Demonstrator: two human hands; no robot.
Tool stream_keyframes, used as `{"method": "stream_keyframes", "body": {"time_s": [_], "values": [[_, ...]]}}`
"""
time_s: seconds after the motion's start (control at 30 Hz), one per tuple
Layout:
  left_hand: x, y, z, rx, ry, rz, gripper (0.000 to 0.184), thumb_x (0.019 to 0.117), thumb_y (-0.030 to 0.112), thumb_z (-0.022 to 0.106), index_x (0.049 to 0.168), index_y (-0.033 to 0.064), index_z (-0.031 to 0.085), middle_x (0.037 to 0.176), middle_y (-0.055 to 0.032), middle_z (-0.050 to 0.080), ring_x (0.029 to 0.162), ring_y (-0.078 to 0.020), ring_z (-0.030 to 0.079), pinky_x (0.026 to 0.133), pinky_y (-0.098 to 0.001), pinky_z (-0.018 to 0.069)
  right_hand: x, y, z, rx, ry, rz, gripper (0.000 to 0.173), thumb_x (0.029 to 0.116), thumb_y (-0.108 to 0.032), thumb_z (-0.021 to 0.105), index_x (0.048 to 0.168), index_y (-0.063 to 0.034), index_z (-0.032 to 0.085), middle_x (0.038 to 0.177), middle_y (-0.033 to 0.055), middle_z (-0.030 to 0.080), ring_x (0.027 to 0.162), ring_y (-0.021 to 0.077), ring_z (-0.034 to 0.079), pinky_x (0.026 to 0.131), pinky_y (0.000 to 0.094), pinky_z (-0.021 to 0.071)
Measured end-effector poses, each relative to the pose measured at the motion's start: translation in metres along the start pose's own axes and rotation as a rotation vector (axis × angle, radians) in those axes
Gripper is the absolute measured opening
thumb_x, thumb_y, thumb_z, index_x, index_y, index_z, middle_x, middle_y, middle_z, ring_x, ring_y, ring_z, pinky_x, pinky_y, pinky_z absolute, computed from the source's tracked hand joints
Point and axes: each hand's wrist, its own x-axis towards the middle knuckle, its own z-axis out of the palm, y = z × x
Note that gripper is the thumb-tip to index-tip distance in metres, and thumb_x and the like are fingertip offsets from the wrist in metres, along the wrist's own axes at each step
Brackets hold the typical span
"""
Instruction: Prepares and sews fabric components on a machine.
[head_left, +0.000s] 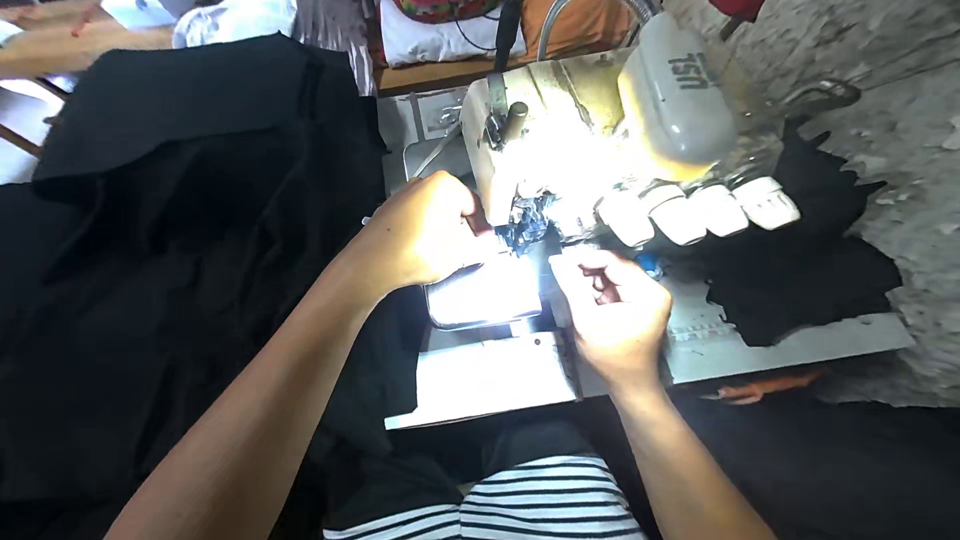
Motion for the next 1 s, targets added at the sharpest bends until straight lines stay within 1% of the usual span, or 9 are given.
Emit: {"method": "stream_keyframes", "body": {"time_s": [0.07, 0.17, 0.37, 0.53, 0.6, 0.67, 0.77, 0.9, 1.0], "values": [[0.001, -0.001, 0.001, 0.009, 0.011, 0.006, 0.028, 0.0868, 0.026, 0.079, 0.065, 0.0156, 0.065, 0.058, 0.0042, 0.057, 0.053, -0.008, 0.052, 0.051, -0.0318, 0.0402, 0.0, 0.0, 0.001, -0.007, 0.002, 0.003, 0.011, 0.0938, -0.013, 0.072, 0.098, -0.0039, 0.073, 0.08, -0.0047, 0.066, 0.066, -0.0048, 0.058, 0.059, 0.0122, 0.0494], [0.002, -0.001, 0.003, 0.011, 0.013, -0.003, 0.023, 0.0865, 0.027, 0.078, 0.069, 0.0165, 0.068, 0.062, 0.0049, 0.06, 0.057, -0.0076, 0.055, 0.053, -0.0323, 0.0436, 0.0, -0.003, 0.001, -0.003, -0.006, 0.016, 0.009, 0.094, -0.014, 0.072, 0.097, -0.0054, 0.074, 0.08, -0.0056, 0.067, 0.067, -0.0052, 0.059, 0.06, 0.0117, 0.0501], [0.001, 0.004, 0.002, 0.016, 0.006, -0.037, 0.02, 0.0873, 0.027, 0.08, 0.073, 0.0156, 0.071, 0.063, 0.0045, 0.062, 0.057, -0.0074, 0.056, 0.054, -0.0322, 0.0448, 0.001, -0.004, 0.001, 0.007, -0.018, 0.022, 0.009, 0.0943, -0.013, 0.071, 0.098, -0.0057, 0.074, 0.079, -0.0058, 0.066, 0.063, -0.0046, 0.057, 0.056, 0.0123, 0.0494], [0.001, 0.004, 0.003, 0.015, 0.015, -0.053, 0.022, 0.0862, 0.028, 0.081, 0.071, 0.0156, 0.07, 0.062, 0.0042, 0.062, 0.056, -0.008, 0.056, 0.054, -0.0324, 0.0438, 0.002, -0.007, 0.001, -0.001, -0.029, 0.033, 0.008, 0.0953, -0.015, 0.07, 0.098, -0.0074, 0.073, 0.077, -0.0064, 0.065, 0.06, -0.0034, 0.057, 0.054, 0.0136, 0.0491], [0.001, 0.004, 0.002, 0.022, 0.011, -0.054, 0.022, 0.0872, 0.029, 0.08, 0.072, 0.0156, 0.071, 0.063, 0.0042, 0.063, 0.057, -0.0076, 0.057, 0.054, -0.0319, 0.0447, 0.003, -0.007, 0.001, 0.003, -0.031, 0.037, 0.008, 0.0955, -0.015, 0.07, 0.098, -0.0071, 0.073, 0.076, -0.0062, 0.064, 0.059, -0.0029, 0.056, 0.052, 0.014, 0.0485], [0.001, 0.004, 0.002, 0.017, 0.017, -0.043, 0.022, 0.0871, 0.028, 0.079, 0.071, 0.0161, 0.07, 0.063, 0.0049, 0.062, 0.057, -0.0069, 0.056, 0.054, -0.0312, 0.0437, 0.003, -0.007, 0.0, 0.001, -0.035, 0.042, 0.009, 0.0955, -0.015, 0.071, 0.098, -0.0071, 0.073, 0.076, -0.0063, 0.064, 0.059, -0.0029, 0.056, 0.052, 0.0141, 0.0488], [0.001, 0.004, 0.003, 0.011, 0.022, -0.041, 0.019, 0.087, 0.028, 0.08, 0.074, 0.0169, 0.073, 0.065, 0.0053, 0.065, 0.059, -0.0065, 0.058, 0.056, -0.031, 0.0461, 0.003, -0.009, -0.001, 0.006, -0.04, 0.059, 0.008, 0.0956, -0.016, 0.071, 0.099, -0.008, 0.073, 0.076, -0.0067, 0.064, 0.058, -0.0027, 0.056, 0.051, 0.0144, 0.0487], [0.002, 0.001, 0.005, 0.014, 0.046, -0.019, 0.021, 0.0866, 0.029, 0.079, 0.071, 0.0174, 0.07, 0.063, 0.0063, 0.063, 0.057, -0.005, 0.056, 0.053, -0.03, 0.0444, 0.004, -0.011, -0.001, 0.009, -0.049, 0.074, 0.008, 0.0957, -0.015, 0.071, 0.098, -0.0086, 0.073, 0.074, -0.0068, 0.064, 0.057, -0.0021, 0.056, 0.05, 0.0148, 0.0486], [0.001, 0.003, 0.004, 0.033, 0.032, -0.04, 0.019, 0.0873, 0.029, 0.079, 0.074, 0.0171, 0.072, 0.064, 0.0055, 0.064, 0.058, -0.0067, 0.058, 0.055, -0.0319, 0.0458, 0.004, -0.011, -0.001, 0.011, -0.053, 0.073, 0.008, 0.0959, -0.015, 0.07, 0.098, -0.0079, 0.073, 0.075, -0.0064, 0.064, 0.057, -0.0021, 0.056, 0.05, 0.0148, 0.0492]]}}
